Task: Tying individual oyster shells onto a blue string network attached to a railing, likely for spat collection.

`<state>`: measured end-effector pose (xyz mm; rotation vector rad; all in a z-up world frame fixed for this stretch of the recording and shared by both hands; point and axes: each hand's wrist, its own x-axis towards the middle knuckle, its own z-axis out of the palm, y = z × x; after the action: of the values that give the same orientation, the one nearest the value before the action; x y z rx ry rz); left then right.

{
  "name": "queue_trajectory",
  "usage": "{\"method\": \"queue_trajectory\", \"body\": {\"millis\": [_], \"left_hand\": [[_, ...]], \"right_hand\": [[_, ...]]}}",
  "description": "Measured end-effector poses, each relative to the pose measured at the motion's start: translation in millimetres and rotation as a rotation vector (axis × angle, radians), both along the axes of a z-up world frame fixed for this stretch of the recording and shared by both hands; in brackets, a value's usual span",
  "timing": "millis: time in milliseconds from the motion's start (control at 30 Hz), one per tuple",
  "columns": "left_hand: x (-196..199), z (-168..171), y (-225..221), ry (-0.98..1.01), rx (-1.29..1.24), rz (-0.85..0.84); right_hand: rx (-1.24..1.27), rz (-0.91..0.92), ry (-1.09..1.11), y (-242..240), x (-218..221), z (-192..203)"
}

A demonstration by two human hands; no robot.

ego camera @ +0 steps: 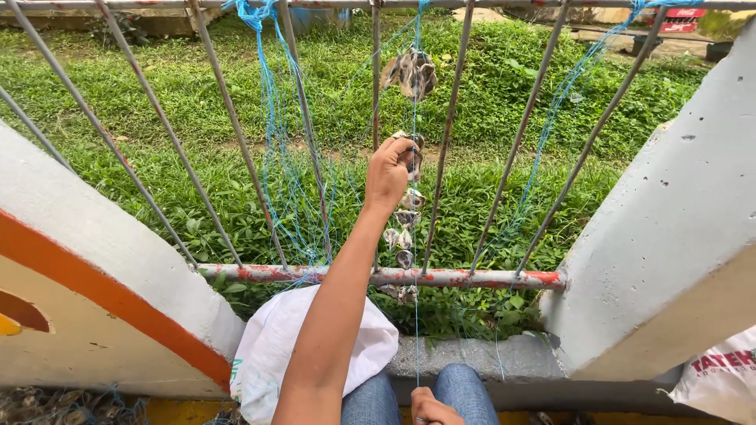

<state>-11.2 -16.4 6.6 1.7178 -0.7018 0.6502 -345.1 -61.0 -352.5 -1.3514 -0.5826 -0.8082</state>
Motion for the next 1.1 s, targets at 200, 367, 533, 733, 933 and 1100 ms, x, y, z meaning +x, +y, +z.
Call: {"method": "queue_trajectory", "body": {"millis": [200,367,533,733,933,1100], "left_hand": [[4,-1,1,0.041,-0.035,-0.018],[-38,-2,30,0.166,0.036,-0.08],[-130,-92,69,0.026,0.032,-0.061],[-266,-257,76,0.682,-0.071,-0.361],[-303,-255,72,0.801,-0.143,-0.128],[-293,-253,79,0.82,-0.036,-0.054]], "right_hand": [[0.02,-0.033,0.08,-2,22,29],[-0.112,-0.125,0.198,-2,12,111],[-0.287,-0.588,0.287,-13,10,122],[-0.293,-0.262,1.109,-29,20,62],[-0.723,-0.099,0.967,-38,-11,7],[-0.823,-0.166,1.027,-56,-40,-44]]}}
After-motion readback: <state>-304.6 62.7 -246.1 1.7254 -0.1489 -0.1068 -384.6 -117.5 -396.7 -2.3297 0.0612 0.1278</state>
